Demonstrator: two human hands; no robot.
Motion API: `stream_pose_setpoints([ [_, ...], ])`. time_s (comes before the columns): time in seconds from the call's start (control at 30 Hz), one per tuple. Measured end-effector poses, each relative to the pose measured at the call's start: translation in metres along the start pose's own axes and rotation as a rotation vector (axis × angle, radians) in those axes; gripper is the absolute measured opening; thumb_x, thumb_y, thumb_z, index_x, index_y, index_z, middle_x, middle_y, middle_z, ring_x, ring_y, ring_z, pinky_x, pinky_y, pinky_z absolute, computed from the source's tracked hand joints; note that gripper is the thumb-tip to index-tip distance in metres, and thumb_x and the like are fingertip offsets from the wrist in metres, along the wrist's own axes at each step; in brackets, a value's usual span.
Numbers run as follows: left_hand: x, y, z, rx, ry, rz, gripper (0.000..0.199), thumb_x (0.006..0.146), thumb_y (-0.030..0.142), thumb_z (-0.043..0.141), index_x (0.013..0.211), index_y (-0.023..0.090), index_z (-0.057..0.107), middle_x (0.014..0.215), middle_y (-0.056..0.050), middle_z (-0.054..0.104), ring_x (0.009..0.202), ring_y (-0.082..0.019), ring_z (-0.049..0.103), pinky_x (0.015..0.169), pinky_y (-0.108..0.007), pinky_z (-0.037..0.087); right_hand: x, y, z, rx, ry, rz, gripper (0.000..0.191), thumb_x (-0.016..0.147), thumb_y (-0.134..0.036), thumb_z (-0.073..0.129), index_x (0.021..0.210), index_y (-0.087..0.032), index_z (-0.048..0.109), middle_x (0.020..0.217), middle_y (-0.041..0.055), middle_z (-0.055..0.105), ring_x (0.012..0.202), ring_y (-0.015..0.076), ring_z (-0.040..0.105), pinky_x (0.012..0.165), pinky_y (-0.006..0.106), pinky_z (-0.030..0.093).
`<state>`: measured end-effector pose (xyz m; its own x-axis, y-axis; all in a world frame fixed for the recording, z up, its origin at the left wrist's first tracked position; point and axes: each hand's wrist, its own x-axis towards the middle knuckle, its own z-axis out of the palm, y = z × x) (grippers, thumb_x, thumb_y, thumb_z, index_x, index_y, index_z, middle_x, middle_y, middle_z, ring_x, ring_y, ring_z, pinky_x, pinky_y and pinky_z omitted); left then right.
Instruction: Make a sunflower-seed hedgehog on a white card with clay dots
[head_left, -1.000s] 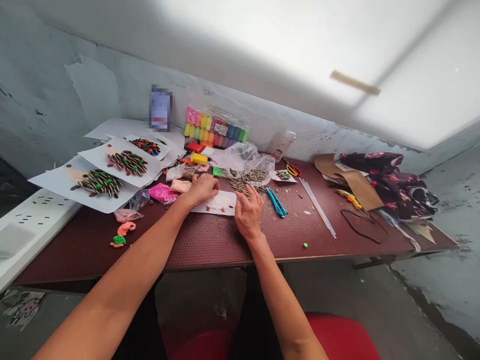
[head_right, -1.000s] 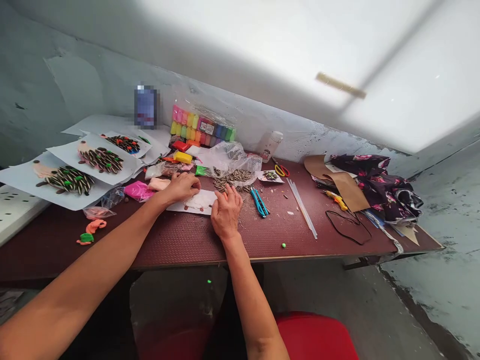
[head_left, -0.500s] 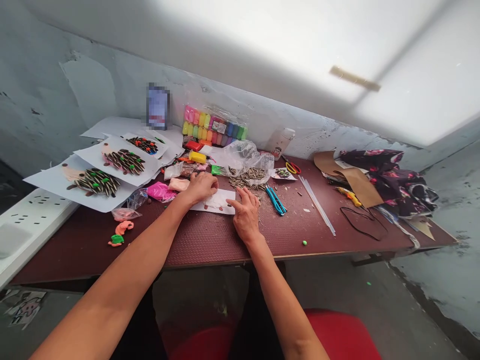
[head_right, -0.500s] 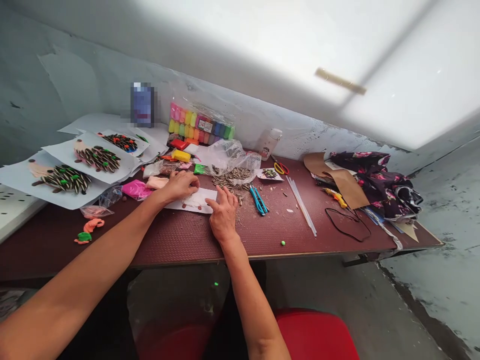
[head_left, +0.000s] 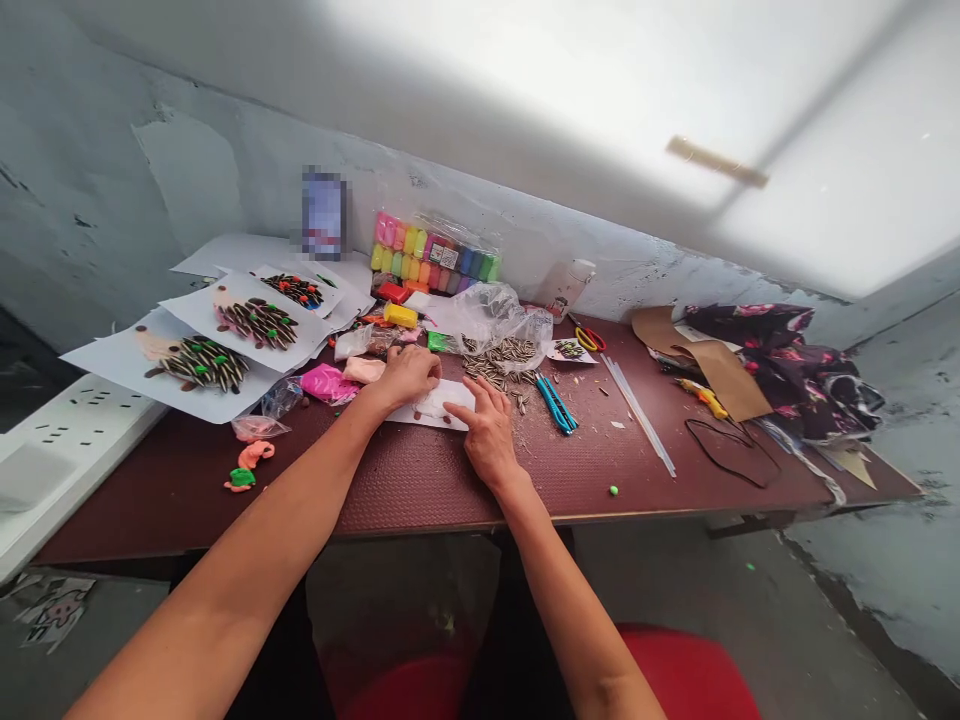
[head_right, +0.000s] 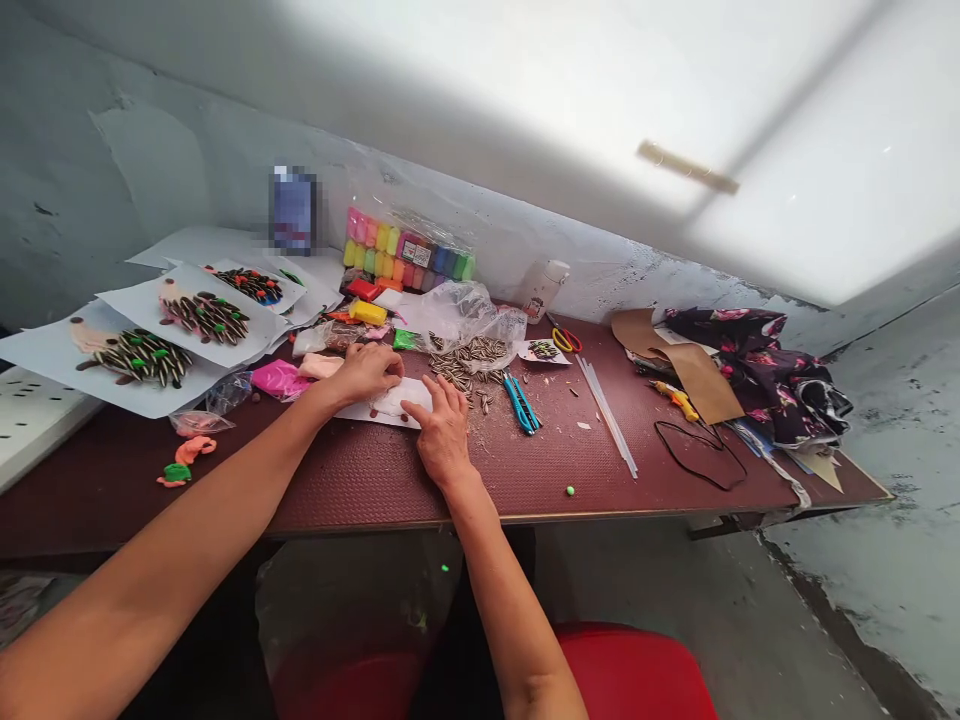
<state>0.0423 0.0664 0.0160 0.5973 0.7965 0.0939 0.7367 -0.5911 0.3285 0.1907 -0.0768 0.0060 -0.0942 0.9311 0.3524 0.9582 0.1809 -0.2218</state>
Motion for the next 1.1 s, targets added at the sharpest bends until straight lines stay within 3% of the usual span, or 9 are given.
stream_pose_setpoints([
  [0.3, 0.001, -0.005, 0.001, -0.055, 0.02, -0.005, 0.022, 0.077, 0.024, 0.059, 0.09, 0.024, 0.076, 0.102, -0.007, 0.077, 0.107, -0.03, 0.064, 0.09, -0.04, 0.043, 0.017, -0.005, -0.015, -0.032, -0.207, -0.051, 0.047, 0.092, -0.006, 0.054, 0.121, -0.037, 0.074, 0.156, 0.0057, 0.048, 0.15, 0.0305, 0.03, 0.117, 0.055, 0.026],
  [0.47, 0.001, -0.009, -0.002, -0.108, 0.044, 0.003, 0.021, 0.078, 0.022, 0.057, 0.088, 0.023, 0.075, 0.095, -0.005, 0.078, 0.099, -0.026, 0.067, 0.09, -0.038, 0.043, 0.042, 0.008, -0.025, 0.005, -0.136, -0.023, 0.049, 0.088, -0.004, 0.056, 0.12, -0.035, 0.075, 0.154, 0.0047, 0.051, 0.148, 0.0286, 0.034, 0.117, 0.052, 0.029],
  [0.63, 0.002, -0.012, -0.004, -0.102, 0.037, 0.007, 0.025, 0.076, 0.017, 0.057, 0.091, 0.023, 0.076, 0.098, -0.004, 0.078, 0.099, -0.025, 0.067, 0.091, -0.037, 0.044, 0.064, 0.018, -0.014, 0.098, -0.109, -0.021, 0.05, 0.083, 0.001, 0.048, 0.105, -0.029, 0.081, 0.142, 0.0036, 0.062, 0.144, 0.0262, 0.04, 0.116, 0.05, 0.033],
  [0.73, 0.001, -0.014, -0.008, -0.072, 0.07, 0.016, 0.026, 0.078, 0.016, 0.055, 0.092, 0.023, 0.076, 0.098, -0.005, 0.078, 0.101, -0.026, 0.066, 0.092, -0.038, 0.045, 0.063, 0.021, -0.002, 0.18, -0.054, -0.048, 0.049, 0.082, 0.004, 0.044, 0.094, -0.026, 0.082, 0.131, 0.0043, 0.069, 0.138, 0.0233, 0.047, 0.115, 0.047, 0.036],
  [0.83, 0.0, -0.015, -0.013, -0.053, 0.084, 0.013, 0.024, 0.079, 0.017, 0.055, 0.09, 0.022, 0.076, 0.098, -0.007, 0.077, 0.103, -0.028, 0.065, 0.094, -0.04, 0.044, 0.056, 0.024, 0.003, 0.198, -0.037, -0.106, 0.046, 0.082, 0.003, 0.049, 0.099, -0.025, 0.082, 0.132, 0.0059, 0.068, 0.139, 0.0237, 0.047, 0.115, 0.047, 0.036],
  [1.1, -0.004, -0.017, -0.02, -0.021, -0.062, 0.011, 0.029, 0.074, 0.013, 0.056, 0.093, 0.023, 0.076, 0.097, -0.006, 0.077, 0.101, -0.028, 0.066, 0.096, -0.042, 0.042, 0.05, 0.019, -0.001, 0.102, -0.185, -0.158, 0.046, 0.081, -0.002, 0.066, 0.115, -0.03, 0.078, 0.146, 0.0089, 0.058, 0.145, 0.029, 0.039, 0.115, 0.053, 0.034],
])
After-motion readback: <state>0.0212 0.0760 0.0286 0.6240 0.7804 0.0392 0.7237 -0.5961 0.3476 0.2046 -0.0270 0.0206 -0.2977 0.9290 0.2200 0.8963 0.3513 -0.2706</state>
